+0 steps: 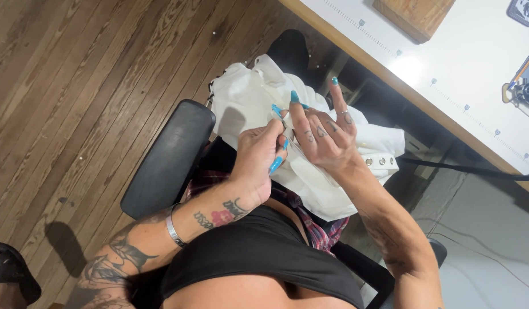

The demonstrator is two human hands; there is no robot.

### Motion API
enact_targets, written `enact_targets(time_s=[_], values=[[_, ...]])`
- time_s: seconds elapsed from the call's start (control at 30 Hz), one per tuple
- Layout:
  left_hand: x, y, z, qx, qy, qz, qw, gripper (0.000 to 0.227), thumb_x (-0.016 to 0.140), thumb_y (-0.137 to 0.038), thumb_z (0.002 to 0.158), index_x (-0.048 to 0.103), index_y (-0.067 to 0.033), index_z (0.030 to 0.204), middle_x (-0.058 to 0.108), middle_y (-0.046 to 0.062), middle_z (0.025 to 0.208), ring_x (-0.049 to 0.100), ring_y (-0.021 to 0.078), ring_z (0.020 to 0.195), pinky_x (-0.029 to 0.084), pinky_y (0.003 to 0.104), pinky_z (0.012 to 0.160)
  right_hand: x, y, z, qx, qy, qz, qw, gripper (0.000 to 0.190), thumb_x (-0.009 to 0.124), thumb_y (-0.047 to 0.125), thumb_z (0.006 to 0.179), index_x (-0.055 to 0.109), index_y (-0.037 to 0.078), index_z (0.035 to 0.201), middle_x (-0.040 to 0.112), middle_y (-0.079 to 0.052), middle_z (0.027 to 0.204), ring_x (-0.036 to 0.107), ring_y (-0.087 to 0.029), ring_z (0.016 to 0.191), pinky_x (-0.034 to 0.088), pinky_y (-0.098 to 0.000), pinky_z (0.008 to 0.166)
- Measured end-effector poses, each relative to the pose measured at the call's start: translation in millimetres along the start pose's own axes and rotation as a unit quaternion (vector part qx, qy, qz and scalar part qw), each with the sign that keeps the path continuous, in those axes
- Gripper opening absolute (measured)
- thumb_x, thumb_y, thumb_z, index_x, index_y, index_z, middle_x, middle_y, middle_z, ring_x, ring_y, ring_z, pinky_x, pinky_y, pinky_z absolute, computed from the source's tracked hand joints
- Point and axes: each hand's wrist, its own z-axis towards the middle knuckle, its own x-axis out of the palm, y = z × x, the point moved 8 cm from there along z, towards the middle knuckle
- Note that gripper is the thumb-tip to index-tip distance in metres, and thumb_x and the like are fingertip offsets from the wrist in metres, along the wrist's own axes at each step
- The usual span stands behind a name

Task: Cutting a strip of material from a white leather garment using scissors.

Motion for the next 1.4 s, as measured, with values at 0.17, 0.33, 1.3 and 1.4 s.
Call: enact_targets(time_s=[0.17, 0.33, 1.3, 1.4], values=[[-3.6, -28.1, -12.8, 0.222, -0.011, 0.177, 0.959, 0.027, 0.065, -0.01, 0.092, 0.059, -0.0015, 0.067, 0.053, -0.001, 0.058, 0.043, 0.005, 0.052, 0.035, 0.026, 0.047, 3.6, 0.6, 5.1, 0.021, 0.018, 0.037, 0.999, 0.005, 0.073, -0.002, 0.097, 0.072, -0.003, 0.101, 0.058, 0.0, 0.063, 0.061, -0.011, 0.06, 0.047, -0.0569, 0.115], [3.4, -26.1, -11.1, 0.262, 0.054, 0.461, 0.846, 0.021, 0.068, -0.014, 0.09, 0.068, -0.0002, 0.074, 0.061, 0.012, 0.061, 0.057, 0.0226, 0.056, 0.046, 0.039, 0.055, 9.6, -42.0, 8.3, 0.2, 0.047, 0.237, 0.949, 0.008, 0.069, 0.004, 0.098, 0.069, 0.0, 0.091, 0.072, -0.01, 0.08, 0.069, -0.017, 0.065, 0.049, -0.0477, 0.11], [185.5, -180.4, 4.5, 0.482, 0.395, 0.595, 0.508, 0.029, 0.063, -0.021, 0.108, 0.068, -0.0014, 0.087, 0.056, 0.009, 0.071, 0.05, 0.0221, 0.059, 0.038, 0.038, 0.056, -45.7, -171.5, -50.5, 0.448, 0.045, 0.242, 0.86, 0.013, 0.069, 0.01, 0.106, 0.067, -0.001, 0.099, 0.06, -0.002, 0.076, 0.052, -0.007, 0.067, 0.043, -0.0244, 0.055], [219.9, -189.9, -20.0, 0.508, 0.432, 0.563, 0.488, 0.035, 0.062, -0.02, 0.112, 0.063, -0.0005, 0.084, 0.05, 0.006, 0.067, 0.044, 0.0175, 0.057, 0.033, 0.035, 0.054, -80.8, -190.6, -55.4, 0.454, 0.005, 0.26, 0.853, 0.009, 0.072, 0.006, 0.109, 0.072, -0.001, 0.104, 0.063, -0.003, 0.079, 0.053, -0.006, 0.069, 0.043, -0.0234, 0.058]])
